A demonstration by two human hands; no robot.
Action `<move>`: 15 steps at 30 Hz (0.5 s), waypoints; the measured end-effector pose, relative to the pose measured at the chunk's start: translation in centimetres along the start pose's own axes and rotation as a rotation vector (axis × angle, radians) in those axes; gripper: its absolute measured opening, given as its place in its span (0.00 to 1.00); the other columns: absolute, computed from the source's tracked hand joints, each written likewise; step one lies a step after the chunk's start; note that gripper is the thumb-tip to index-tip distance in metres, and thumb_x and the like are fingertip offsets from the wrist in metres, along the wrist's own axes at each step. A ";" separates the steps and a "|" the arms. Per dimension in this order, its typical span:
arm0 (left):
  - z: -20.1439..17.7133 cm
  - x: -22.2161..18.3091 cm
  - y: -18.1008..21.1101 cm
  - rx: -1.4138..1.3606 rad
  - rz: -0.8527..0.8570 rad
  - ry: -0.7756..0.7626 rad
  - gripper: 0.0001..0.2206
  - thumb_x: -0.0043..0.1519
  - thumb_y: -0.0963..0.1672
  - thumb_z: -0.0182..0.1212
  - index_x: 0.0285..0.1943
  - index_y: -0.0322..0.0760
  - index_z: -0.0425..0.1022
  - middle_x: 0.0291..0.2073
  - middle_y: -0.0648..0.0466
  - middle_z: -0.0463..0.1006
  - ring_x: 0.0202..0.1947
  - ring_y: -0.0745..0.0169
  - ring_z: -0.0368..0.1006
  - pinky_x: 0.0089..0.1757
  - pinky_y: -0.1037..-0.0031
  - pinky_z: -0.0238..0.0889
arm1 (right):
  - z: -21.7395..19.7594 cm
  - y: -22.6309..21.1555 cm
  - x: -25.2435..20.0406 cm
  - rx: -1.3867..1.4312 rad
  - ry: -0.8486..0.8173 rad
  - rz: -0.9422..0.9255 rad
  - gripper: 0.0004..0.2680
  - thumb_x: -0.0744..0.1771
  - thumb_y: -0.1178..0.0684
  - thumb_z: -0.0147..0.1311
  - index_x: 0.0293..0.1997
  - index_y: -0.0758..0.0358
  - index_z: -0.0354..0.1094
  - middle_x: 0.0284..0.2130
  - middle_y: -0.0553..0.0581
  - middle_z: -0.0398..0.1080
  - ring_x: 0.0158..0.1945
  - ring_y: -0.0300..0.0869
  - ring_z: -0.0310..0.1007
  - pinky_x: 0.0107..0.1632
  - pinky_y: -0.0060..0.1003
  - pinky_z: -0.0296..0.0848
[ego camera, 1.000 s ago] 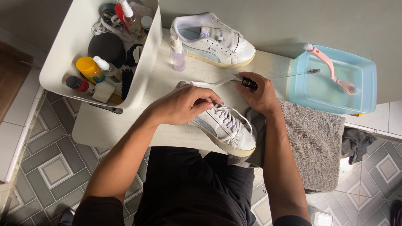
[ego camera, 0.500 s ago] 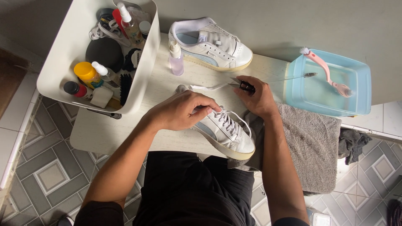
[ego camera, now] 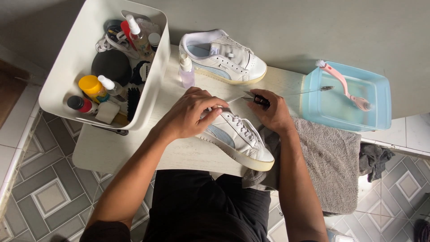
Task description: Threading shoelaces through the eyelets of a white sneaker using hands and a small metal tool.
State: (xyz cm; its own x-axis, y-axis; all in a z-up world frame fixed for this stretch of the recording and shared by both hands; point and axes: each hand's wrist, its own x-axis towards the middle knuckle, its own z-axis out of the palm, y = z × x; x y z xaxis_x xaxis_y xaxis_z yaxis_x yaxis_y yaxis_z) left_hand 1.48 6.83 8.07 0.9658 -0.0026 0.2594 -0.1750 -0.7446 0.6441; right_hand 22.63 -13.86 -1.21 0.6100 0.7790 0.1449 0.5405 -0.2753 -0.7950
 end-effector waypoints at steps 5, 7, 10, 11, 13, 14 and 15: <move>0.9 -1.1 -1.9 -0.149 0.012 0.140 0.12 0.69 0.43 0.46 0.52 0.42 0.78 0.25 0.53 0.80 0.36 0.52 0.77 0.49 0.62 0.65 | 0.1 -0.4 0.0 0.014 0.012 -0.011 0.16 0.65 0.51 0.66 0.57 0.66 0.74 0.33 0.70 0.73 0.34 0.57 0.76 0.36 0.46 0.76; 1.4 -1.4 -2.5 -0.194 0.017 0.177 0.12 0.70 0.43 0.46 0.52 0.43 0.78 0.24 0.55 0.80 0.35 0.55 0.77 0.48 0.64 0.66 | 0.2 -0.1 0.1 0.006 0.010 -0.007 0.16 0.65 0.50 0.66 0.57 0.65 0.74 0.32 0.69 0.73 0.32 0.54 0.75 0.35 0.45 0.75; 2.0 -1.4 -3.2 -0.204 0.033 0.253 0.12 0.70 0.44 0.46 0.50 0.43 0.78 0.22 0.56 0.78 0.32 0.56 0.74 0.45 0.66 0.67 | 0.2 0.2 0.1 0.007 0.006 0.009 0.16 0.65 0.50 0.66 0.56 0.65 0.74 0.33 0.69 0.73 0.33 0.54 0.75 0.36 0.45 0.75; 2.2 -1.4 -3.4 -0.229 0.035 0.285 0.11 0.70 0.44 0.47 0.49 0.42 0.79 0.23 0.57 0.78 0.32 0.58 0.74 0.44 0.67 0.67 | 0.3 0.1 0.0 0.012 0.005 0.009 0.16 0.65 0.50 0.66 0.57 0.66 0.74 0.33 0.69 0.73 0.34 0.54 0.75 0.36 0.45 0.75; 2.4 -1.4 -3.5 -0.257 0.038 0.314 0.11 0.69 0.45 0.48 0.49 0.42 0.79 0.23 0.57 0.78 0.32 0.59 0.75 0.44 0.68 0.67 | 0.2 0.0 -0.1 0.015 0.005 0.014 0.16 0.66 0.51 0.66 0.57 0.67 0.74 0.33 0.69 0.73 0.34 0.53 0.75 0.36 0.45 0.75; 2.3 -1.4 -3.3 -0.287 0.014 0.316 0.10 0.69 0.44 0.50 0.48 0.40 0.79 0.26 0.54 0.79 0.34 0.56 0.75 0.44 0.66 0.68 | 0.2 -0.1 -0.2 0.016 0.001 0.013 0.16 0.66 0.51 0.66 0.57 0.67 0.74 0.33 0.69 0.73 0.34 0.54 0.75 0.37 0.45 0.76; 2.1 -1.2 -3.2 -0.315 -0.005 0.320 0.10 0.69 0.44 0.51 0.47 0.38 0.78 0.28 0.50 0.80 0.35 0.54 0.76 0.45 0.64 0.68 | 0.0 -0.3 -0.1 0.015 0.000 0.007 0.16 0.66 0.51 0.66 0.57 0.67 0.74 0.33 0.69 0.73 0.35 0.55 0.76 0.37 0.46 0.76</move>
State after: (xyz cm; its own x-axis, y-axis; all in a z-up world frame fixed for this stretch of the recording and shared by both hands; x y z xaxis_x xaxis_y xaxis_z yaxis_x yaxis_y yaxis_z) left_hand 1.32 7.78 4.16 0.8678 0.2439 0.4329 -0.2677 -0.5045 0.8209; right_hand 22.42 -13.81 -1.03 0.6137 0.7771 0.1395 0.5274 -0.2720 -0.8049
